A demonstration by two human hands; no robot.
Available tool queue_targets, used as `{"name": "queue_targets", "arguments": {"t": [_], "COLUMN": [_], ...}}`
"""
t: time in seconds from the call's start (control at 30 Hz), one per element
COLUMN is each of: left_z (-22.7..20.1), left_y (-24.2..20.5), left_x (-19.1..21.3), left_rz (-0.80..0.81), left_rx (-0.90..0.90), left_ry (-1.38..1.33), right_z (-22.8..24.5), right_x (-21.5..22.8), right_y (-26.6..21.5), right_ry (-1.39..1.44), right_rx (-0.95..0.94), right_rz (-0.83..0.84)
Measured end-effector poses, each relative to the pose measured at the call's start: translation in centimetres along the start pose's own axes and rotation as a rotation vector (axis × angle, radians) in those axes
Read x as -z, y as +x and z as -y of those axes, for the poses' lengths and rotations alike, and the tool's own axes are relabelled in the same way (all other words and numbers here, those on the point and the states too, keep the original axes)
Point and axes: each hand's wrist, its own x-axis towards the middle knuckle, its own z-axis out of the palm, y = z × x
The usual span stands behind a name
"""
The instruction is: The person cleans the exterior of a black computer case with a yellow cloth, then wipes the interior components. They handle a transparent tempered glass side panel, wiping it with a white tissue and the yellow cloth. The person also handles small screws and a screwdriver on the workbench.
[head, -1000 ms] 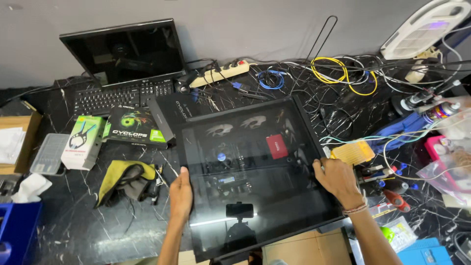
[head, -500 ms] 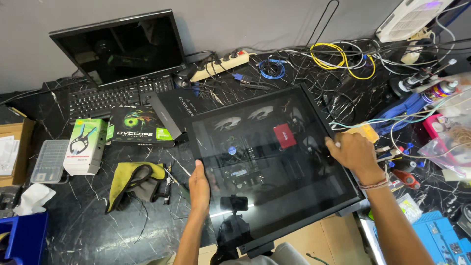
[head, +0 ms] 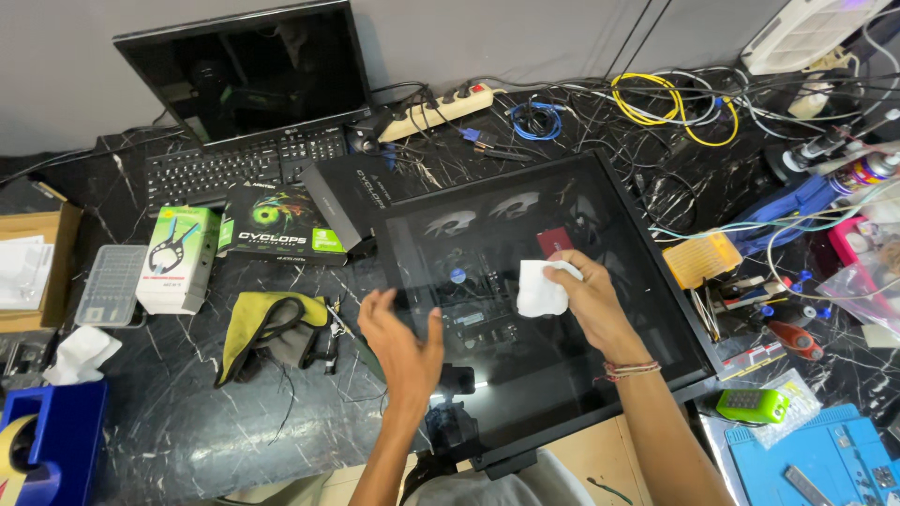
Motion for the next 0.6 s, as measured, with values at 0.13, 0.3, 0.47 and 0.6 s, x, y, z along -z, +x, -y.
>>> {"name": "queue_targets", "arguments": {"t": [0.13,0.3,0.47,0.6], "left_z": [-3.2,-5.8,-2.7,-1.7], "left_y": [0.2,0.1,-1.2,-2.0], "left_x": [1.1,1.5,0.4,3.3], "left_rz": [0.065,0.318,0.254,0.064], "left_rx": [-0.221,-0.091,0.296,0.396], "left_ry": [0.034,-0.316,-0.621,-0.627], "right_z": [2.7,5.1,4.0,4.4], "right_x": [-2.9,-6.0,-7.3,-10.4], "right_y": [-2.8,-6.1,-5.5,-6.3], "right_ry": [0.000,-0.031,-0.033,-0.191], "right_rx": [0.006,0.014,0.074,0.105], "right_rz": [0.079,0.222,0.383,0.464]}}
